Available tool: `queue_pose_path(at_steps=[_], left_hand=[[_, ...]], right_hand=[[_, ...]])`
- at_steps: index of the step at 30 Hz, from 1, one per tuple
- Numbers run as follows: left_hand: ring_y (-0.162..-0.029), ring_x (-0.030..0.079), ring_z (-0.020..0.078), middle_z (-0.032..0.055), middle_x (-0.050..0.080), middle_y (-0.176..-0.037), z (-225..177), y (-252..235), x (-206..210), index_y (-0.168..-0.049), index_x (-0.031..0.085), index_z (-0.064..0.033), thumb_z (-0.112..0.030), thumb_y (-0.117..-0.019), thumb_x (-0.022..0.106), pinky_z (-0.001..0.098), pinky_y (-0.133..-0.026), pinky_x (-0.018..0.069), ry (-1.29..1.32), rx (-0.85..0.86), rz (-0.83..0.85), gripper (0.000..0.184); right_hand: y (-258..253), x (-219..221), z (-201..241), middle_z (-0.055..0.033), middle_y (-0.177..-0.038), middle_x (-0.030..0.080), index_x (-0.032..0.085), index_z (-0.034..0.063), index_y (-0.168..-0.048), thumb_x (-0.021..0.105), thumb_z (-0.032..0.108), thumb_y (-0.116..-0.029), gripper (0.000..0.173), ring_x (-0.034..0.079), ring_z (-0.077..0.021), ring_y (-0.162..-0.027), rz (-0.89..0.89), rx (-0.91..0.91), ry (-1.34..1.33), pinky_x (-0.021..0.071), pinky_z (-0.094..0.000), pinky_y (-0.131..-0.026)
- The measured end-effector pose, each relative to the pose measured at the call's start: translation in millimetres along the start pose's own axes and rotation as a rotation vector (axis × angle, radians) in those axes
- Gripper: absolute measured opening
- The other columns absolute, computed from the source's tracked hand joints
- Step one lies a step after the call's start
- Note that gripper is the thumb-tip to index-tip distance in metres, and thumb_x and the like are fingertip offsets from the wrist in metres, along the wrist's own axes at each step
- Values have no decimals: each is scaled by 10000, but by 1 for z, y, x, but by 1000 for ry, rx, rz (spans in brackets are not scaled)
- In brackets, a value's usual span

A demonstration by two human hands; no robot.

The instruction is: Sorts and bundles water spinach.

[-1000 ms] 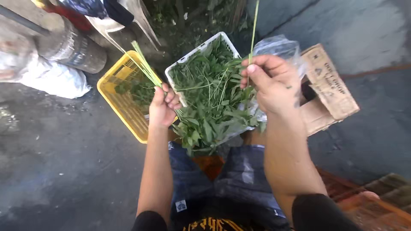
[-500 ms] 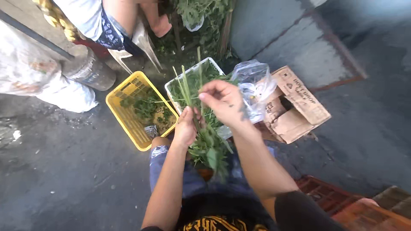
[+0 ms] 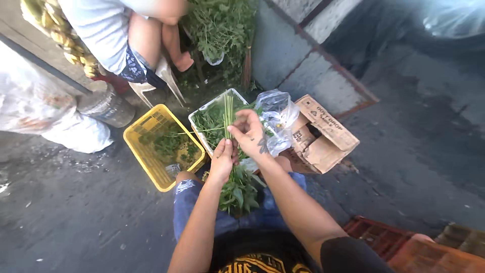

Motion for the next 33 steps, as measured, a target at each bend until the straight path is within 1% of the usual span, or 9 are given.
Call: queue_pose_path(at_steps=[4, 11, 15, 18, 23, 26, 29, 31, 33], left_hand=[[-596, 478, 108, -8, 491, -727, -10, 11, -5, -1047, 551, -61, -217, -1118, 326, 277, -581, 469, -154, 144, 79, 283], [-632, 501, 92, -20, 516, -759, -28, 26, -7, -1088, 583, -51, -227, -1120, 336, 265, -593, 464, -424, 274, 270, 304], [-630, 498, 64, -38, 526, -746, -40, 30, -12, -1153, 618, -50, -249, -1121, 353, 239, -596, 452, -610, 236, 406, 332], [-638, 506, 61, -20, 564, -786, -58, 29, -9, -1152, 635, -59, -267, -1117, 372, 248, -605, 458, -847, 151, 409, 337], [-597, 492, 119, 28, 535, -745, -88, 24, -26, -1042, 611, -64, -268, -1127, 361, 282, -550, 434, -960, 146, 379, 334], [-555, 478, 121, 34, 533, -725, -100, 26, -22, -1037, 608, -76, -292, -1129, 361, 265, -497, 410, -935, 92, 400, 340], [-535, 421, 87, -5, 481, -691, -103, 22, -17, -1026, 606, -97, -301, -1124, 368, 236, -486, 353, -893, 21, 479, 328], [-528, 423, 77, -10, 478, -682, -103, 23, -18, -1047, 602, -85, -284, -1126, 355, 223, -486, 357, -863, -17, 526, 327], [-599, 546, 90, 20, 600, -773, -102, 26, -20, -1160, 628, -56, -265, -1131, 328, 231, -554, 482, -790, -44, 564, 367]], right_hand=[[3, -22, 24, -76, -1230, 646, 367, 133, -1527, 719, 281, -951, 691, 687, -196, -933, 20, -89, -113, 612, -363, -748], [7, -73, 96, -126, -1574, 440, 206, 67, -1613, 533, 461, -1029, 777, 509, -252, -1395, -40, -460, -69, 515, -441, -1092], [5, -96, 127, -191, -1516, 494, 436, -14, -1501, 457, 460, -1046, 657, 479, -285, -1408, -39, -659, 341, 440, -467, -1149], [-7, -85, 114, -68, -1209, 724, 737, 114, -1209, 426, 422, -1083, 455, 663, -193, -1177, 355, -616, 582, 515, -452, -1057], [1, -101, 142, -69, -1400, 648, 684, 139, -1312, 388, 440, -1090, 477, 516, -288, -1406, 204, -791, 872, 305, -591, -1221], [13, -75, 139, -78, -1502, 567, 618, 183, -1410, 509, 456, -1034, 478, 424, -309, -1478, 371, -860, 1086, 178, -656, -1251], [14, -53, 105, -121, -1194, 700, 658, 132, -1303, 535, 371, -1059, 362, 650, -331, -1187, 482, -939, 1120, 304, -652, -1201], [12, -49, 89, -107, -943, 691, 675, 101, -1059, 494, 334, -1082, 296, 693, -309, -926, 507, -974, 1123, 526, -533, -943], [15, -48, 84, -105, -874, 665, 655, 91, -973, 513, 275, -1072, 253, 672, -306, -817, 530, -984, 1102, 541, -470, -744]])
Point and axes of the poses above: each hand's wrist, its own y-axis away from the middle knuckle, its own x-axis out of the palm, z = x × y, the point moved 2 cm from there along -y, towards the middle knuckle
